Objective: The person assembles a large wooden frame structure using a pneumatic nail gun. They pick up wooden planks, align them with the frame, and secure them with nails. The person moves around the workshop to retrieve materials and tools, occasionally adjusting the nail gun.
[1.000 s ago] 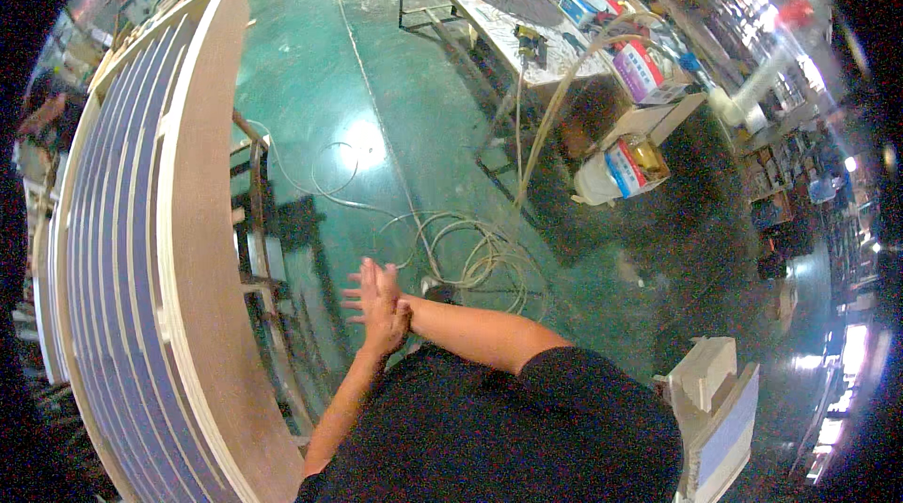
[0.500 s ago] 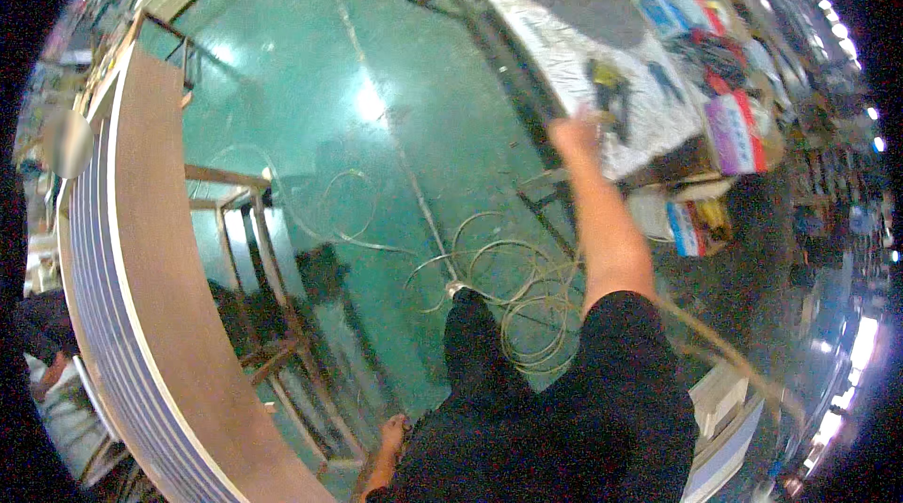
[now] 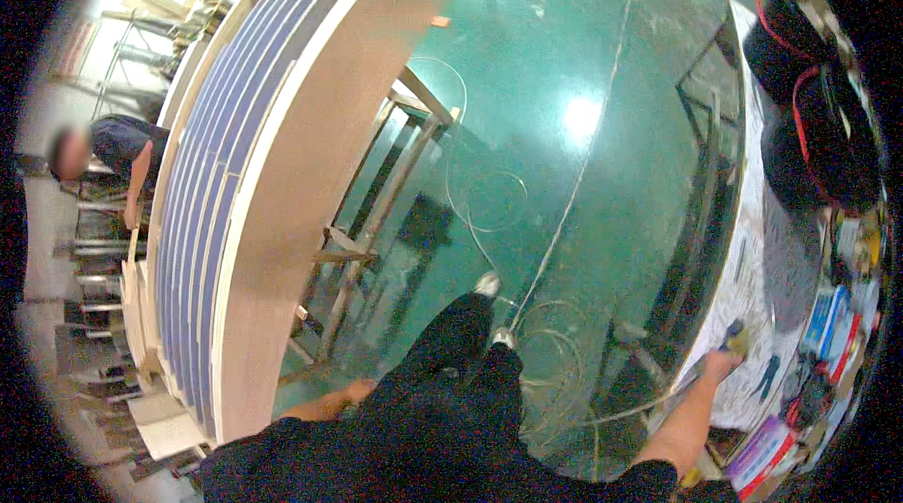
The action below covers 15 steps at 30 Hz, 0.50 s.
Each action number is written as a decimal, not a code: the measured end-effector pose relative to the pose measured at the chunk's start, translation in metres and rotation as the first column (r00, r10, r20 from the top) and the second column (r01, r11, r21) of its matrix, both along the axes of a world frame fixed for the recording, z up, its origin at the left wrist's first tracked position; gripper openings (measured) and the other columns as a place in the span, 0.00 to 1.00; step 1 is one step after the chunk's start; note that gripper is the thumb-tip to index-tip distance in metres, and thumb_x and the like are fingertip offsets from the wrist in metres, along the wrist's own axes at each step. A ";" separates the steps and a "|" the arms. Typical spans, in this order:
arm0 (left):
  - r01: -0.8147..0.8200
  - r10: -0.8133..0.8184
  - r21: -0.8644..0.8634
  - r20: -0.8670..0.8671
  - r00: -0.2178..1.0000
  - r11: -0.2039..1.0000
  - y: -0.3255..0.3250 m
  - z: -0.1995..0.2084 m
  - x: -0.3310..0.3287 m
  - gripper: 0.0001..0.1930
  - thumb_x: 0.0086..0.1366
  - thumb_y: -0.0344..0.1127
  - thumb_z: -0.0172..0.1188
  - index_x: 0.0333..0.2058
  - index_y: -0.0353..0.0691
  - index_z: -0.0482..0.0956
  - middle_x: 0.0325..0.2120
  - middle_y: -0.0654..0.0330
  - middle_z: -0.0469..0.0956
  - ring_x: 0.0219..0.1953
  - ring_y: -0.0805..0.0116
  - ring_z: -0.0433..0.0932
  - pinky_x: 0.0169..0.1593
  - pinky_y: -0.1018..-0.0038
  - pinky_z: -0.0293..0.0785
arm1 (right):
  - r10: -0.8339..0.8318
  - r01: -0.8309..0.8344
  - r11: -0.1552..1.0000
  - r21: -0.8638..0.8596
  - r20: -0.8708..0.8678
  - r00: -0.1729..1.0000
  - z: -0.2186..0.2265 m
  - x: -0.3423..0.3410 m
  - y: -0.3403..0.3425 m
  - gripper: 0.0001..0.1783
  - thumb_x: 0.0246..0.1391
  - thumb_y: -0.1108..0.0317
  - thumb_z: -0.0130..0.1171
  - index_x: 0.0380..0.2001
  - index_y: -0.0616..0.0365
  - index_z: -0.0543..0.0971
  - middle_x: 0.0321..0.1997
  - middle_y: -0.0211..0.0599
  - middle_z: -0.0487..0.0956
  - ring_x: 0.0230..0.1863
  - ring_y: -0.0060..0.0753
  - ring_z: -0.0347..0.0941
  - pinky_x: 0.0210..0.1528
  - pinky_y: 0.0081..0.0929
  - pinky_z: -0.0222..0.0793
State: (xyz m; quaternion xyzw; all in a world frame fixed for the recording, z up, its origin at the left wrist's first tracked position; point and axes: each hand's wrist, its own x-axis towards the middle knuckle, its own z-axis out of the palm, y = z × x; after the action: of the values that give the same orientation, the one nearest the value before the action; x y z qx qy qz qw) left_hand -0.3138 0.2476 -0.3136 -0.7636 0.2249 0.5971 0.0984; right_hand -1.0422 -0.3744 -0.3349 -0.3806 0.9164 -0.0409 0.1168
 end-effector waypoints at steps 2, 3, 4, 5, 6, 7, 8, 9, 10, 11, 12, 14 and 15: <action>0.178 -0.181 -0.049 -0.069 0.981 0.983 -0.071 -0.020 0.009 0.17 0.67 0.48 0.52 0.37 0.40 0.81 0.32 0.56 0.81 0.30 0.59 0.79 0.32 0.62 0.76 | 0.005 0.002 0.997 -0.081 0.091 0.996 -0.004 -0.004 0.008 0.42 0.47 0.61 0.61 0.59 0.73 0.56 0.55 0.65 0.71 0.57 0.60 0.69 0.61 0.46 0.65; 0.401 -0.430 -0.181 -0.174 0.886 0.898 -0.096 -0.040 0.020 0.18 0.68 0.48 0.52 0.35 0.39 0.81 0.30 0.56 0.81 0.29 0.59 0.79 0.31 0.62 0.76 | 0.007 0.003 0.997 -0.074 0.136 0.991 -0.004 0.003 0.017 0.44 0.45 0.60 0.63 0.58 0.74 0.56 0.54 0.64 0.70 0.57 0.59 0.69 0.62 0.45 0.63; 0.310 -0.338 -0.156 -0.201 0.920 0.938 -0.135 -0.056 0.022 0.19 0.67 0.49 0.52 0.36 0.38 0.82 0.30 0.55 0.81 0.29 0.59 0.79 0.33 0.62 0.76 | 0.003 0.007 0.998 -0.069 0.144 0.990 -0.004 0.003 0.023 0.46 0.46 0.58 0.62 0.60 0.77 0.54 0.55 0.66 0.70 0.58 0.60 0.68 0.62 0.44 0.63; 0.018 -0.025 -0.035 -0.215 0.976 0.999 -0.177 -0.069 0.002 0.20 0.67 0.50 0.52 0.37 0.38 0.82 0.31 0.54 0.81 0.30 0.59 0.79 0.34 0.62 0.77 | 0.024 -0.020 0.999 -0.029 0.147 0.989 -0.002 -0.016 0.028 0.48 0.47 0.56 0.61 0.61 0.79 0.52 0.56 0.68 0.70 0.59 0.61 0.68 0.63 0.44 0.63; -0.172 0.169 0.004 -0.208 0.963 0.985 -0.221 -0.084 0.001 0.21 0.67 0.50 0.51 0.38 0.37 0.82 0.31 0.53 0.81 0.31 0.59 0.79 0.35 0.62 0.77 | 0.025 -0.025 1.000 0.001 0.164 0.986 -0.004 -0.013 0.036 0.51 0.48 0.54 0.59 0.63 0.82 0.49 0.57 0.70 0.70 0.60 0.62 0.68 0.64 0.44 0.63; -0.241 0.230 -0.032 -0.206 0.951 0.970 -0.265 -0.098 -0.002 0.22 0.66 0.51 0.51 0.39 0.37 0.83 0.32 0.52 0.81 0.31 0.59 0.80 0.37 0.62 0.77 | 0.030 -0.040 0.998 0.047 0.199 0.980 0.000 -0.005 0.037 0.54 0.48 0.53 0.58 0.64 0.84 0.47 0.58 0.72 0.70 0.61 0.63 0.68 0.64 0.43 0.63; 0.026 -0.058 -0.214 -0.143 0.988 0.976 -0.315 -0.116 0.013 0.22 0.67 0.51 0.50 0.41 0.36 0.82 0.34 0.50 0.81 0.33 0.56 0.80 0.39 0.60 0.77 | -0.047 0.026 0.997 0.079 0.275 0.960 0.023 0.044 0.045 0.53 0.49 0.50 0.58 0.63 0.85 0.50 0.58 0.73 0.70 0.61 0.63 0.69 0.64 0.44 0.63; 0.322 -0.346 -0.375 0.003 0.938 0.869 -0.361 -0.141 0.021 0.23 0.67 0.51 0.49 0.42 0.36 0.82 0.37 0.48 0.82 0.34 0.53 0.80 0.41 0.58 0.76 | -0.014 -0.006 0.997 0.079 0.247 0.969 0.040 0.060 0.048 0.55 0.49 0.46 0.59 0.64 0.82 0.50 0.59 0.70 0.71 0.60 0.63 0.69 0.63 0.43 0.65; 0.574 -0.555 -0.473 0.197 0.808 0.668 -0.415 -0.165 0.028 0.24 0.67 0.50 0.48 0.44 0.35 0.82 0.39 0.46 0.82 0.35 0.51 0.81 0.43 0.56 0.76 | 0.004 -0.032 0.981 0.193 0.140 0.990 0.025 0.030 0.067 0.41 0.48 0.51 0.61 0.54 0.77 0.64 0.51 0.64 0.76 0.54 0.60 0.73 0.58 0.45 0.68; 0.367 -0.331 -0.580 0.173 0.928 0.727 -0.450 -0.196 0.009 0.22 0.68 0.47 0.47 0.43 0.35 0.81 0.39 0.45 0.82 0.37 0.48 0.81 0.45 0.55 0.75 | 0.085 -0.087 0.948 0.305 0.020 0.996 0.019 -0.006 0.070 0.28 0.46 0.56 0.64 0.43 0.71 0.78 0.43 0.58 0.81 0.48 0.57 0.77 0.53 0.46 0.71; -0.103 0.119 -0.640 -0.017 0.993 0.761 -0.515 -0.140 -0.038 0.21 0.69 0.46 0.48 0.42 0.34 0.81 0.37 0.47 0.83 0.37 0.53 0.81 0.43 0.59 0.76 | 0.175 -0.176 0.959 0.222 0.025 0.984 0.018 -0.021 0.070 0.25 0.44 0.59 0.65 0.40 0.71 0.78 0.39 0.57 0.81 0.48 0.57 0.78 0.52 0.46 0.71; -0.651 0.422 -0.549 -0.497 0.758 0.524 -0.592 -0.092 -0.054 0.15 0.69 0.42 0.55 0.43 0.35 0.80 0.33 0.57 0.83 0.33 0.68 0.80 0.39 0.68 0.76 | 0.120 -0.196 0.965 0.176 0.371 0.921 0.037 0.031 0.046 0.16 0.45 0.66 0.63 0.34 0.70 0.80 0.33 0.52 0.81 0.45 0.55 0.79 0.50 0.47 0.72; -0.784 0.420 -0.396 -0.681 0.600 0.477 -0.618 -0.077 -0.069 0.15 0.70 0.40 0.56 0.47 0.36 0.79 0.36 0.58 0.82 0.34 0.68 0.80 0.39 0.68 0.77 | 0.087 -0.195 0.968 0.157 0.520 0.850 0.052 0.051 0.040 0.12 0.45 0.70 0.62 0.30 0.69 0.80 0.30 0.50 0.81 0.44 0.53 0.79 0.49 0.47 0.72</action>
State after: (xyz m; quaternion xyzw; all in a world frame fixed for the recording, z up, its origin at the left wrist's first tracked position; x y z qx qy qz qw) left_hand -0.3833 -0.3705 -0.3909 -0.5913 0.1421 0.6414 -0.4677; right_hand -0.9907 -0.3342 -0.2834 -0.4088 0.8215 -0.0368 0.3958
